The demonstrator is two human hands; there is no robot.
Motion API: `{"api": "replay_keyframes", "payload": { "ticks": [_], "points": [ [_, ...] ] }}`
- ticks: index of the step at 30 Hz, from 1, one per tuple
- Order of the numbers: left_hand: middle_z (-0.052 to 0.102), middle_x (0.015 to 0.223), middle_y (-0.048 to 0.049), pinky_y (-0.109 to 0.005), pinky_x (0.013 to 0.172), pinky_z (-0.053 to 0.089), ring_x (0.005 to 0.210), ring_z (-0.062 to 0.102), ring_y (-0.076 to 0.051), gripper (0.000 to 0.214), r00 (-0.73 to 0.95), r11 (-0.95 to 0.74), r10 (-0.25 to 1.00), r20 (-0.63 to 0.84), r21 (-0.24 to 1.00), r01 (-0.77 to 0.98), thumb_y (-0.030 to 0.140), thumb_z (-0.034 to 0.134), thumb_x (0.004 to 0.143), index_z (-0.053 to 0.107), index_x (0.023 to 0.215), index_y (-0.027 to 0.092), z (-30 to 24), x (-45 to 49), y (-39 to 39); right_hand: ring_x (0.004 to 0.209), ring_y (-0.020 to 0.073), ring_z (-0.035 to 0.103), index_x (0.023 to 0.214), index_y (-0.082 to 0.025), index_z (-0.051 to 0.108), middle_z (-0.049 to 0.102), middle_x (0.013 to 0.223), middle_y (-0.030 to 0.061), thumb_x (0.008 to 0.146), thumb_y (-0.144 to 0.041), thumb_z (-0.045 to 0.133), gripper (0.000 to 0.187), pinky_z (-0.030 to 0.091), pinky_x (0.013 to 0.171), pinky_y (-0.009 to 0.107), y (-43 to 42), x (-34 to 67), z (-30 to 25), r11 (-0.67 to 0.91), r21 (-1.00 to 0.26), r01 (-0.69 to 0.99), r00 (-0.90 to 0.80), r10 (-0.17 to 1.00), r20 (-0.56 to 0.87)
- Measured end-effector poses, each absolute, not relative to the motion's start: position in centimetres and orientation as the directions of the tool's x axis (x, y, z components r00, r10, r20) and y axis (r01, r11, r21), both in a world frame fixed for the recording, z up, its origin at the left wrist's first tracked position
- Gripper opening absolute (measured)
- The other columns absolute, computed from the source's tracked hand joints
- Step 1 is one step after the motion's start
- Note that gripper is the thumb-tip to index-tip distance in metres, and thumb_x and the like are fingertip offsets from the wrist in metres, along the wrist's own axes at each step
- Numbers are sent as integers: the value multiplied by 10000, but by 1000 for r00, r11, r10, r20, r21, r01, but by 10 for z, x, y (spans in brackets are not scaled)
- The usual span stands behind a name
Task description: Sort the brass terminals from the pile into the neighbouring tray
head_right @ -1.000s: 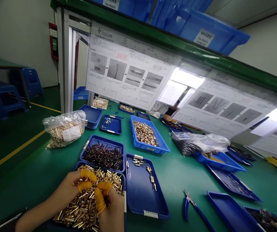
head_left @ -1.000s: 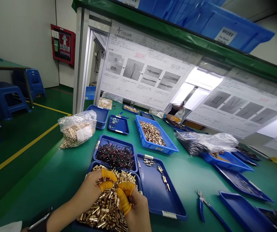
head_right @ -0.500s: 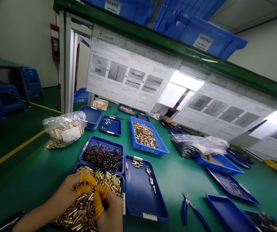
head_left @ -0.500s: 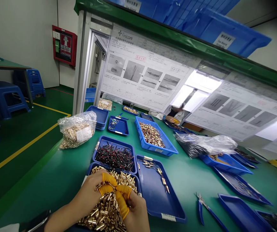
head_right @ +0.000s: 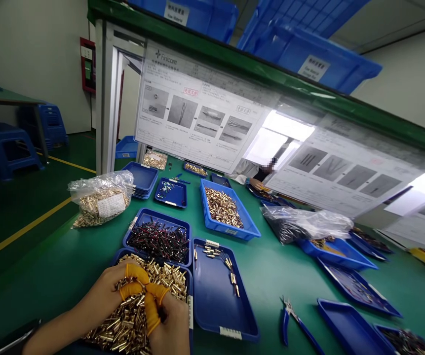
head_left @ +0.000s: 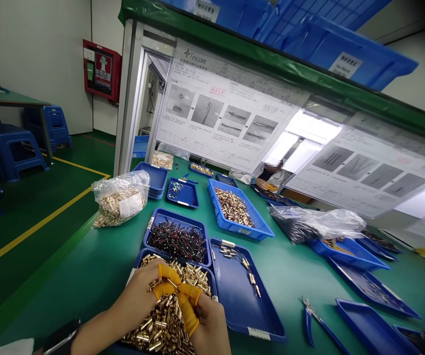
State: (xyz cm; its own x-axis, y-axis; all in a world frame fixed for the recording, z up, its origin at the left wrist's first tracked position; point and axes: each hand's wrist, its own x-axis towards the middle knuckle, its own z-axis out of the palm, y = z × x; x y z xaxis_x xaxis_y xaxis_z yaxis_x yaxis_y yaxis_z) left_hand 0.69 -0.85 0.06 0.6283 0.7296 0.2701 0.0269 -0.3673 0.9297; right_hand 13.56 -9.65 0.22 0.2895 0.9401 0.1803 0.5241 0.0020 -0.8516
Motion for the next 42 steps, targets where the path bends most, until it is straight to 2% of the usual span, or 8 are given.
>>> {"api": "replay_keyframes", "payload": {
  "ticks": [6,12,17,21,27,36,39,42],
  "points": [
    [599,823,-26,-274,724,413,813,541,-187,127,609,-435,709,356,900,-19,98,526,785,617,768,185,-1,6,-8,466,114,360,700,-116,650,460,521,-10,802,-381,497,323,259,432,225,-96,135,2,-10,-883,469,317,935,158],
    [614,828,-58,-295,712,408,809,526,-204,152,639,-572,626,446,820,-12,159,494,845,623,768,179,-2,5,-9,455,103,421,911,-152,519,441,532,-61,824,-435,482,298,334,435,202,-98,136,-1,-10,-938,345,282,955,93],
    [582,667,-34,-276,616,401,678,507,-183,266,733,-611,559,387,790,48,218,429,889,616,703,184,-1,3,-13,338,56,350,763,-196,472,422,457,-95,810,-544,449,352,282,332,149,-97,130,-10,10,-972,234,354,930,95],
    [597,740,-39,-316,713,400,760,510,-203,206,690,-638,600,406,763,106,173,448,868,611,741,185,-4,4,-13,360,83,449,741,-187,513,502,484,-57,816,-475,484,299,367,358,175,-95,134,-9,31,-924,380,341,924,172],
    [590,832,-19,-295,743,416,829,523,-194,125,594,-511,732,333,846,155,114,517,811,602,823,205,-2,5,-9,777,211,638,898,-175,593,667,844,73,812,-246,528,129,512,682,289,-96,146,1,48,-850,524,323,913,250],
    [608,801,-22,-265,685,421,774,548,-184,91,626,-495,719,301,854,158,138,535,788,606,760,187,-4,5,-10,674,199,625,817,-169,617,675,758,66,812,-233,520,116,488,595,262,-97,140,-6,64,-789,611,344,876,337],
    [604,758,-23,-262,655,402,741,543,-184,130,635,-503,722,274,839,210,95,518,768,608,718,176,-3,4,-10,589,176,598,722,-169,596,640,647,39,797,-238,534,120,460,524,240,-96,137,-9,36,-828,559,348,896,274],
    [602,724,-12,-252,629,385,711,537,-175,204,657,-467,718,229,859,211,36,484,733,616,673,179,0,2,-10,465,134,539,631,-178,545,565,529,-9,759,-303,597,187,425,431,218,-94,136,-11,-24,-946,323,350,932,95]
  ]
}}
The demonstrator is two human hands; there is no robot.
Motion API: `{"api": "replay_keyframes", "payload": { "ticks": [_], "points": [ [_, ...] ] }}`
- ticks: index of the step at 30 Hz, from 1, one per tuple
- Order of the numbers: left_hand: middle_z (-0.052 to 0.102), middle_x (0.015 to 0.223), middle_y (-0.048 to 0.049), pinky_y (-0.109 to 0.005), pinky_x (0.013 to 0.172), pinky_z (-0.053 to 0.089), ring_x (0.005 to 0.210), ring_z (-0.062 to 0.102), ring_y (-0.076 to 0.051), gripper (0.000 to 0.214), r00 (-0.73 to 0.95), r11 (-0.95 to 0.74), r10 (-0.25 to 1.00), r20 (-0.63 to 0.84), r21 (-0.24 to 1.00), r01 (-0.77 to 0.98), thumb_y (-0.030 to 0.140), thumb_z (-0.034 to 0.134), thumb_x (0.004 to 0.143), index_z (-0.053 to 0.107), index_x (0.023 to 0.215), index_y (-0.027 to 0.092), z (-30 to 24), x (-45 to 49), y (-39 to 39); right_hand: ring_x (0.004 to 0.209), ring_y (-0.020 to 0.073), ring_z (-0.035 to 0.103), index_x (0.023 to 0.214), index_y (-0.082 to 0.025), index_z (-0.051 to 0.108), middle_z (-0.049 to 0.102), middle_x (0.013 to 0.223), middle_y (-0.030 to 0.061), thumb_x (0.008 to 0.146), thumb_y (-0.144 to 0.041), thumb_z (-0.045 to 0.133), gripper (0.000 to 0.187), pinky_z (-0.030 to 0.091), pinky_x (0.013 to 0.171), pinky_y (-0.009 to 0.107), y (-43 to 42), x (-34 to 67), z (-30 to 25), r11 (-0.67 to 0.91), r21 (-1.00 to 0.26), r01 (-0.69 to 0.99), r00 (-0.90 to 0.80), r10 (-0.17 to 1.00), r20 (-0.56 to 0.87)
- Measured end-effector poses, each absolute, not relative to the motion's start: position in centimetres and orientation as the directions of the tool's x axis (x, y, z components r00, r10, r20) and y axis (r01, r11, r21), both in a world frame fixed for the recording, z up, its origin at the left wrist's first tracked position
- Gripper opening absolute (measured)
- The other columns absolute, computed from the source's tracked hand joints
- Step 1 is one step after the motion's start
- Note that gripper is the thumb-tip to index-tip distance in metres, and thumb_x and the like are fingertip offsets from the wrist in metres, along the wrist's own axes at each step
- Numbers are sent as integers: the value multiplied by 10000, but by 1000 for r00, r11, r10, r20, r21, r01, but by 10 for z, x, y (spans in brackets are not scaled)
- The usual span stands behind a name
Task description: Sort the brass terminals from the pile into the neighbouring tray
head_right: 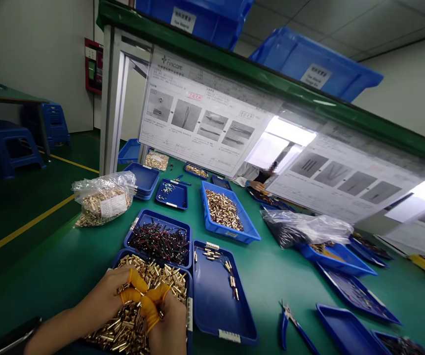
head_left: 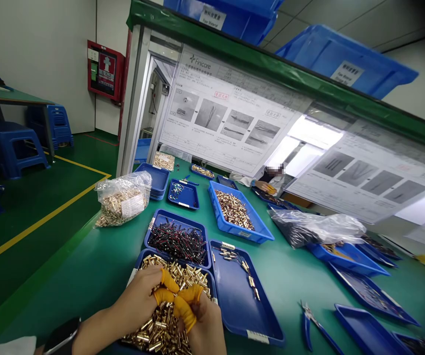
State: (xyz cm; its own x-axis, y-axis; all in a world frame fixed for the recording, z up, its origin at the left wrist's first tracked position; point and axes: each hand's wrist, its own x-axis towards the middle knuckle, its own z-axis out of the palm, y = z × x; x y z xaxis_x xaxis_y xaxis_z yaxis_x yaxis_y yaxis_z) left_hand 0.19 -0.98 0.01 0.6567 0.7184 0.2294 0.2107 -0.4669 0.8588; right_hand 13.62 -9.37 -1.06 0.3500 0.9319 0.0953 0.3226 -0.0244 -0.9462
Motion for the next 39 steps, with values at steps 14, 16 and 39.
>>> {"api": "replay_keyframes", "payload": {
  "ticks": [14,16,39],
  "points": [
    [603,1017,-13,-295,869,403,996,515,-211,223,756,-511,600,261,852,111,180,558,809,601,1002,281,-4,2,-9,358,32,378,711,-188,558,502,503,-81,549,-443,768,368,252,356,141,-90,165,-1,-88,-962,-260,299,940,-166],
    [512,1189,-23,-348,946,357,1121,431,-236,386,766,-559,589,256,814,158,152,564,794,507,1143,305,-9,3,-8,383,72,420,710,-203,555,494,483,-76,591,-439,727,316,274,368,169,-95,198,12,-30,-1000,6,497,867,-23],
    [567,875,-23,-322,768,413,874,502,-210,249,717,-394,690,94,881,263,61,482,791,642,872,233,-1,7,-1,653,285,613,736,-181,550,646,762,117,766,-204,439,117,475,577,405,-48,220,2,-75,-490,869,300,866,400]
  ]
}}
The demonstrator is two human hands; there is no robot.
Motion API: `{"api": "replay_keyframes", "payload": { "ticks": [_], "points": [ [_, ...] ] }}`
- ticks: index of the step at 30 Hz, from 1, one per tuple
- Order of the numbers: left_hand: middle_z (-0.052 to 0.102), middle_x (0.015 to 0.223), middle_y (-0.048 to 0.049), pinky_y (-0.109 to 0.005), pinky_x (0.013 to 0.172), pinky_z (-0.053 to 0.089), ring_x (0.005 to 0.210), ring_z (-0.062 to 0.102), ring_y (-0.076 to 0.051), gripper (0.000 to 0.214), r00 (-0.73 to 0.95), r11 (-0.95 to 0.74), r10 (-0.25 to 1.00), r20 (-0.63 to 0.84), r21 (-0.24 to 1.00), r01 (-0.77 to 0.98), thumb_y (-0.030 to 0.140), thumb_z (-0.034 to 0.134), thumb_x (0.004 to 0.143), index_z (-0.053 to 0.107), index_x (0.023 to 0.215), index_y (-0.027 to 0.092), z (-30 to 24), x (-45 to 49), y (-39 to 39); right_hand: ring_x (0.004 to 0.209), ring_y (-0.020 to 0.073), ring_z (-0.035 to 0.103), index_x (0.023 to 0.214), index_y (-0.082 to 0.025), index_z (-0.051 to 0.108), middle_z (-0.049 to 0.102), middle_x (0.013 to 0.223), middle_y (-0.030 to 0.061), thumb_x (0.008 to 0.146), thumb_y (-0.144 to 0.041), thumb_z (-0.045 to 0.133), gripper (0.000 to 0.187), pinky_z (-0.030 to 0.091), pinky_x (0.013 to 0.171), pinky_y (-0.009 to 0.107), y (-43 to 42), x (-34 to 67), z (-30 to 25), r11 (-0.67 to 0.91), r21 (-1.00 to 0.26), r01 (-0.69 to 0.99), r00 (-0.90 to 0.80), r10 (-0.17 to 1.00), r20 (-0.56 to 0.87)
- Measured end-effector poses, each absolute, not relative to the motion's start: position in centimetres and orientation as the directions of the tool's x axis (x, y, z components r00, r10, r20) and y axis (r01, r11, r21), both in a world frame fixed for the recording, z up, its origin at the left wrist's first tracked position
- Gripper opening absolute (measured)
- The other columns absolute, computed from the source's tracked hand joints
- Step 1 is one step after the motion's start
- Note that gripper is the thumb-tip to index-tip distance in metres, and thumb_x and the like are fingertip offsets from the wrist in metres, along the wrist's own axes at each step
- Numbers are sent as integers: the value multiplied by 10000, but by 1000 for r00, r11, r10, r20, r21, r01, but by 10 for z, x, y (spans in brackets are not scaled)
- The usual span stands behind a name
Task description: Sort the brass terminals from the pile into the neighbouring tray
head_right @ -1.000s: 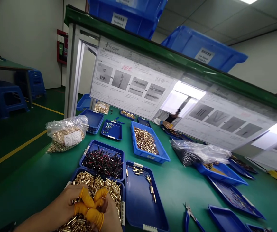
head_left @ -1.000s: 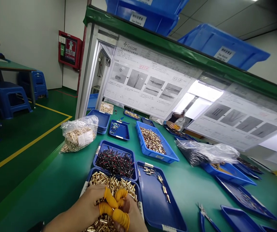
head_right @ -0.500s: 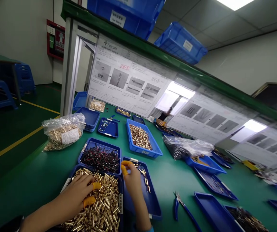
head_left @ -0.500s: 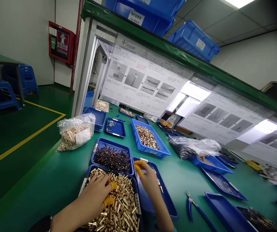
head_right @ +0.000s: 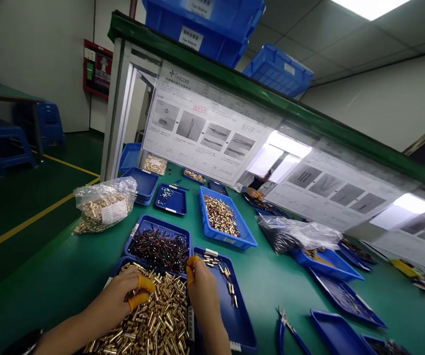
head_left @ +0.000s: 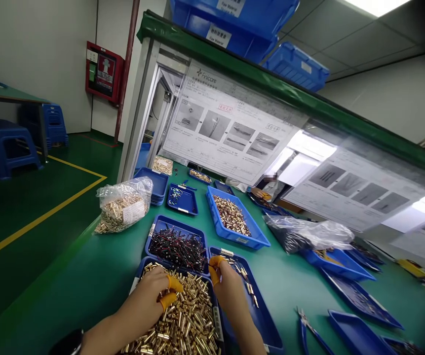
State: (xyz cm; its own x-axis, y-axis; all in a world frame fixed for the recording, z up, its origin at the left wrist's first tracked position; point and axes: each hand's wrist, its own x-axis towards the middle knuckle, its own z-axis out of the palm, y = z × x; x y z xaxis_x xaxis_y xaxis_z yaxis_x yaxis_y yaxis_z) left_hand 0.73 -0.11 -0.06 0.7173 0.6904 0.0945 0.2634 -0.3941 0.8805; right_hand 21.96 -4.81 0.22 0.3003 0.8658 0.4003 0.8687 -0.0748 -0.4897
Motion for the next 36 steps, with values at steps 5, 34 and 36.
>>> {"api": "replay_keyframes", "payload": {
  "ticks": [5,34,36],
  "points": [
    [591,863,-23,-326,789,403,876,507,-204,263,690,-420,703,172,884,207,22,466,787,645,836,207,4,6,-2,580,232,630,820,-152,537,636,691,93,811,-261,438,147,510,529,338,-72,182,-3,-46,-552,832,330,842,427],
    [495,640,19,-218,550,355,599,449,-129,123,689,-430,680,252,897,96,94,454,691,550,668,166,3,5,-10,519,153,533,783,-216,467,567,583,-2,887,-202,360,149,395,499,244,-100,135,-35,148,-739,657,187,918,350],
    [492,632,27,-215,559,356,603,444,-123,119,691,-406,678,251,911,68,87,468,687,553,664,167,1,4,-8,510,147,522,804,-208,478,564,581,-1,903,-252,355,164,392,490,242,-100,135,-33,172,-759,628,175,919,354]
  ]
}}
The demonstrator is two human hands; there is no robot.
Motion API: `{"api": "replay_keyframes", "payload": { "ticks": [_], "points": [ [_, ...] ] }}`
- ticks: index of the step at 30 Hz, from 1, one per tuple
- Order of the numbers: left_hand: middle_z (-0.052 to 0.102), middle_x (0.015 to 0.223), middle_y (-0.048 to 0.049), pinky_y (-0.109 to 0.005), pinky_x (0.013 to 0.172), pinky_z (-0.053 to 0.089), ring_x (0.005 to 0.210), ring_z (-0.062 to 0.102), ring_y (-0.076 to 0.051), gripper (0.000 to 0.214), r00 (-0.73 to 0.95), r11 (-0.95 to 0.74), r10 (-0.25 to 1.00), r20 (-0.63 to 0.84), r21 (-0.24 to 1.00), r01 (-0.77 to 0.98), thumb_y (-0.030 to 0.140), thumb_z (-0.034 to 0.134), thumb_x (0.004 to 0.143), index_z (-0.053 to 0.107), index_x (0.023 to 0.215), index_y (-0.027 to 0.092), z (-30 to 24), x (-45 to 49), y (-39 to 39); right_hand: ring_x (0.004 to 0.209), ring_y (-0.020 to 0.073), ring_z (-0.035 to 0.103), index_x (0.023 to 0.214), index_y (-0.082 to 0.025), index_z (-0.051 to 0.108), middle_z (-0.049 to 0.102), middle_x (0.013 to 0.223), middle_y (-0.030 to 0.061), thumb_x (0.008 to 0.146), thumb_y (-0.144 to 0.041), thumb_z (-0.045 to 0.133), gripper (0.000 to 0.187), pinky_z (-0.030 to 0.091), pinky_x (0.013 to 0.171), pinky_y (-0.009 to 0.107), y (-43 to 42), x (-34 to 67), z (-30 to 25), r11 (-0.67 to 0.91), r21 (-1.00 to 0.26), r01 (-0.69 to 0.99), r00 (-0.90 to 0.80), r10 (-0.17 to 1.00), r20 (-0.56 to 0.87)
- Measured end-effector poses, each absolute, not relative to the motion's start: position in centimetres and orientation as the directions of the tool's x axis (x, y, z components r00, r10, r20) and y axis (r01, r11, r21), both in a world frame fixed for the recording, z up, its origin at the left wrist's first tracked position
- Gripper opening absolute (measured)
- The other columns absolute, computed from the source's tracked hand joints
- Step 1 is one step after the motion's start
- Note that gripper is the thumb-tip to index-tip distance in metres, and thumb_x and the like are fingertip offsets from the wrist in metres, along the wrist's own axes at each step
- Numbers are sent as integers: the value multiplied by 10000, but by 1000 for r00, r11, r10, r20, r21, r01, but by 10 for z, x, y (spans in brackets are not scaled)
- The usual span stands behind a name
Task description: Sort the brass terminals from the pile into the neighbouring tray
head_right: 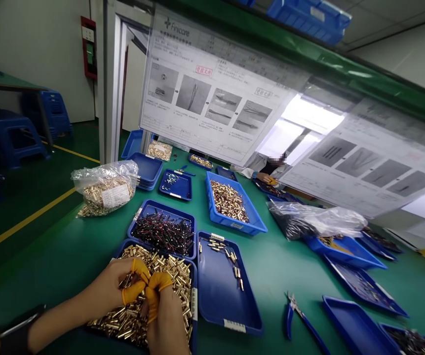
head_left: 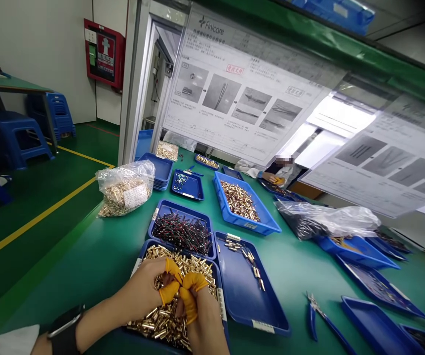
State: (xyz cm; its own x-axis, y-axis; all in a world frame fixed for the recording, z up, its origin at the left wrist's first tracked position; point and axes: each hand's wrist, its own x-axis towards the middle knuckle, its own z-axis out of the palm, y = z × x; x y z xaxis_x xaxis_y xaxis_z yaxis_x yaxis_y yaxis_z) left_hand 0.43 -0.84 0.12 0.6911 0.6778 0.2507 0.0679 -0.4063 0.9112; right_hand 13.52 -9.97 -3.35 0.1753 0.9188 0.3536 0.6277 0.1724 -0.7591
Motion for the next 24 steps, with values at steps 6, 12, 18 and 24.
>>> {"api": "replay_keyframes", "payload": {
  "ticks": [6,12,18,24],
  "points": [
    [538,690,5,-233,596,418,638,494,-133,54,712,-141,681,169,985,-99,125,531,715,577,712,153,-3,5,-4,521,149,529,670,-214,492,586,573,13,903,-306,346,290,390,506,251,-102,134,-22,265,-731,628,77,914,397],
    [566,718,1,-258,639,441,687,549,-152,67,678,-21,730,83,995,-99,199,546,768,586,802,158,-3,4,-1,570,161,590,854,-213,525,620,622,14,901,-346,357,219,462,570,266,-97,131,-13,182,-846,501,229,915,332],
    [555,854,-6,-311,702,473,716,617,-161,130,607,36,791,75,985,-168,233,445,859,493,976,202,-5,3,-1,596,185,634,991,-174,555,675,692,43,815,-384,520,277,503,630,301,-92,143,-17,49,-925,378,420,881,219],
    [567,875,-17,-323,823,449,851,583,-175,122,631,-102,763,138,990,-93,154,487,820,526,928,194,-12,5,-4,430,129,522,725,-182,577,568,536,-9,814,-387,505,235,415,412,210,-93,140,-10,19,-910,415,386,902,195]
  ]
}}
